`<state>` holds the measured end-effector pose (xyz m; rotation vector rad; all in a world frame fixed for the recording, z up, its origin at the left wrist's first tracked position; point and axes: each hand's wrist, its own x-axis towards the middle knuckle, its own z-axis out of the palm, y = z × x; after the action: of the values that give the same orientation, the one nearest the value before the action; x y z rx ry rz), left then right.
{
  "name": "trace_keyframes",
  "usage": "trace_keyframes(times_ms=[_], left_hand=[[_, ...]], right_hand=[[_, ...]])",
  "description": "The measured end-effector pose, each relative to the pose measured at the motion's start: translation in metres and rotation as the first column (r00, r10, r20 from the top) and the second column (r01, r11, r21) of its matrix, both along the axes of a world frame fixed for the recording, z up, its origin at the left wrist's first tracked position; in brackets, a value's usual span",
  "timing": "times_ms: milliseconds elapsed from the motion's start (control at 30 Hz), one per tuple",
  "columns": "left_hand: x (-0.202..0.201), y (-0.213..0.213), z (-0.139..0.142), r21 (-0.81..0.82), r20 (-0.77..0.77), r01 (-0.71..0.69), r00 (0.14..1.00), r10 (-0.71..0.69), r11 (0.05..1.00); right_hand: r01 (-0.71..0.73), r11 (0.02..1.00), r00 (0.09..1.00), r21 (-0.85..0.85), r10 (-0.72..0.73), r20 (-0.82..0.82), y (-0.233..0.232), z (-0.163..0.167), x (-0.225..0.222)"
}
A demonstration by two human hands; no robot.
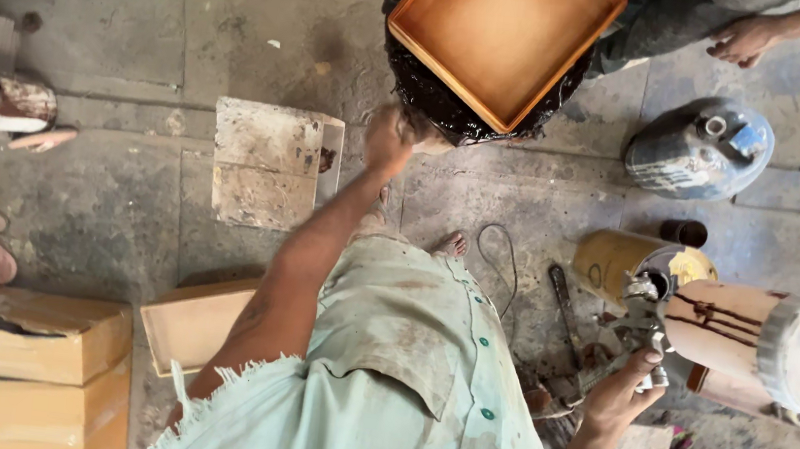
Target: The person holds a spray gun and applies a finish coat to wooden drawer boxes set on a rotating stand, turning each drawer with the other hand to coat its surfaces, and repositions drawers on the floor as they work through them.
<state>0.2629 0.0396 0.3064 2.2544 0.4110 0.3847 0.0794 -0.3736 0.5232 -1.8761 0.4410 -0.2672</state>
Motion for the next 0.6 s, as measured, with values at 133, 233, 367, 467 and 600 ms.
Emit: trace_keyframes(times_ms=[133,233,367,467,600], left_hand=[[0.02,0.019,-0.005,-0.081,-0.21,-0.064,0.977,0.046,0.995],[0.023,0.014,-0.006,-0.06,0.011,-0.002,1.0,0.003,0.998],[0.024,0.001,-0.002,-0.334,-0.062,0.077,0.993,-0.104,0.939],[0.024,-0.001,0.001,-0.38,-0.058,0.062,0.994,-0.09,0.923],[0.016,-0.001,0.004,-0.358,-0.092,0.08,0.988,-0.12,0.93]], right_hand=[[0.063,0.995,0.998,0.08,-0.063,0.0,0.022,0.003,-0.022],[0.081,0.994,0.997,0.07,-0.081,-0.008,0.036,0.008,-0.029],[0.136,0.99,0.989,-0.02,-0.137,-0.054,0.05,0.012,-0.026],[0.183,0.983,0.981,0.014,-0.181,-0.074,0.06,0.017,-0.023],[0.24,0.969,0.966,0.065,-0.231,-0.117,0.069,0.025,-0.019]])
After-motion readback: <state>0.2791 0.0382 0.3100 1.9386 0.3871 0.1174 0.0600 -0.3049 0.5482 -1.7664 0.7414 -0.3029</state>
